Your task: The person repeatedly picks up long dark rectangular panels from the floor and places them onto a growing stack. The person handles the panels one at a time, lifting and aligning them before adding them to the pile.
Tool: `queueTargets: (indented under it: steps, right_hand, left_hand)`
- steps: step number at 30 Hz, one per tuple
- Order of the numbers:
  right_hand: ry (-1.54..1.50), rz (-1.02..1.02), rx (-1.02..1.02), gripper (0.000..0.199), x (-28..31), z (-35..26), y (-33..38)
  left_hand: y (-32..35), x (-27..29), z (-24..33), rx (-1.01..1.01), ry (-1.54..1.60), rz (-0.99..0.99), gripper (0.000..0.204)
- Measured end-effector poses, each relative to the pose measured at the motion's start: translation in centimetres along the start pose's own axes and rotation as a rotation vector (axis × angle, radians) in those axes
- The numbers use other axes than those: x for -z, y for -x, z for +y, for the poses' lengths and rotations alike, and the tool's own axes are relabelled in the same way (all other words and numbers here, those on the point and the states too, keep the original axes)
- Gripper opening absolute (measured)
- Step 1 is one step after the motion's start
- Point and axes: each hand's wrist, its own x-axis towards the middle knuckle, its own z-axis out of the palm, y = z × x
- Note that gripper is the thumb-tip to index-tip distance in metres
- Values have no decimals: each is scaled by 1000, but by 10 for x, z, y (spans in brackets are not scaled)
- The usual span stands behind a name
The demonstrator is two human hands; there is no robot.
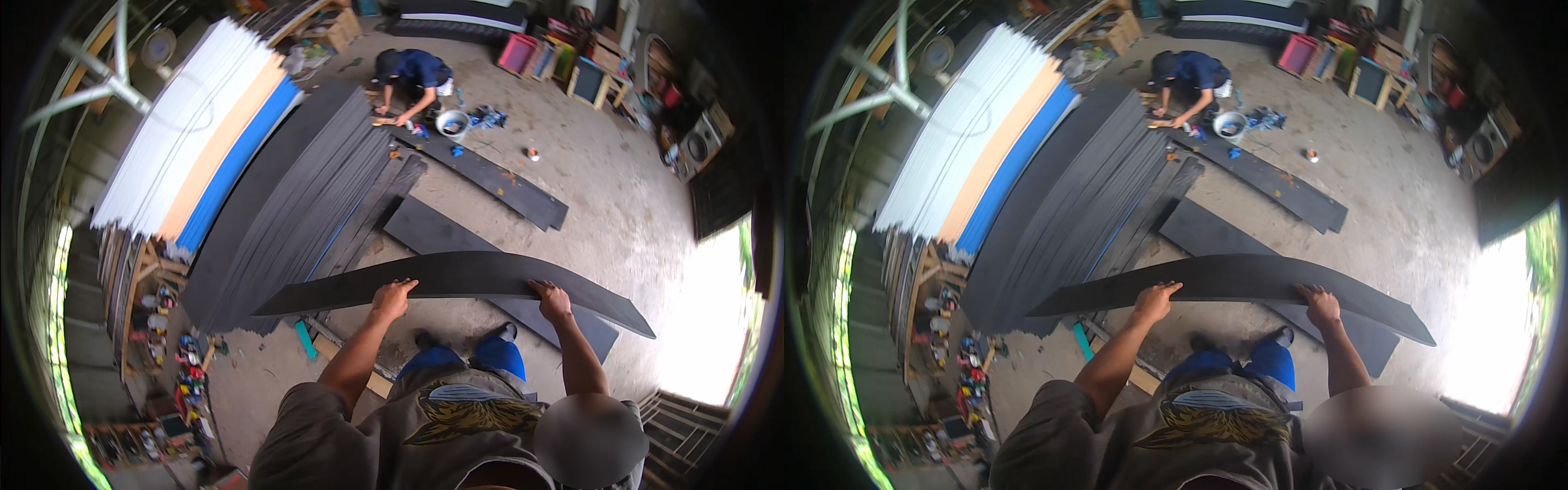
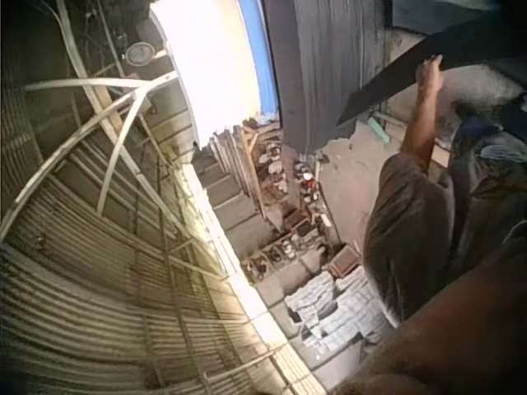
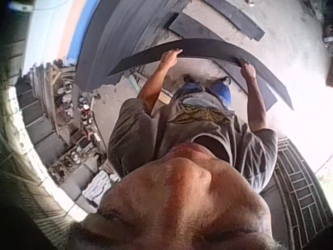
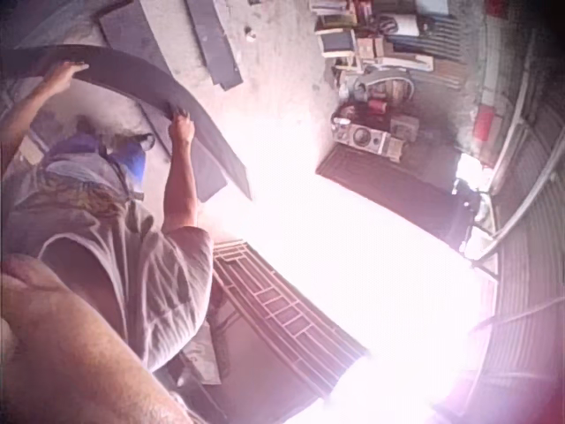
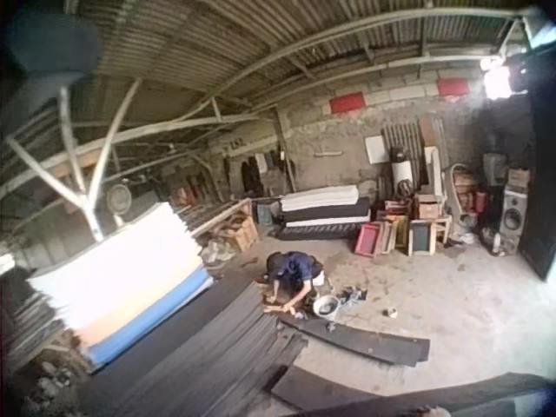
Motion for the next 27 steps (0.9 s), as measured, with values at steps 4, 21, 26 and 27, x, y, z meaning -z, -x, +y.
queueTargets:
  steps: [4, 21, 26, 27]
  right_hand:
    - [72, 47, 171, 71, 17, -79, -48]
    - [24, 433, 820, 75, 111, -388, -249]
    - [42, 540, 1067, 81, 143, -476, -321]
    - [51, 553, 1122, 82, 152, -493, -336]
  left_hand:
    - [58, 19, -70, 109, -10, 111, 58]
    - [298, 128, -251, 607, 87, 725, 70]
    - [316, 155, -292, 667, -87, 836, 65]
    - [318, 159, -304, 670, -119, 882, 63]
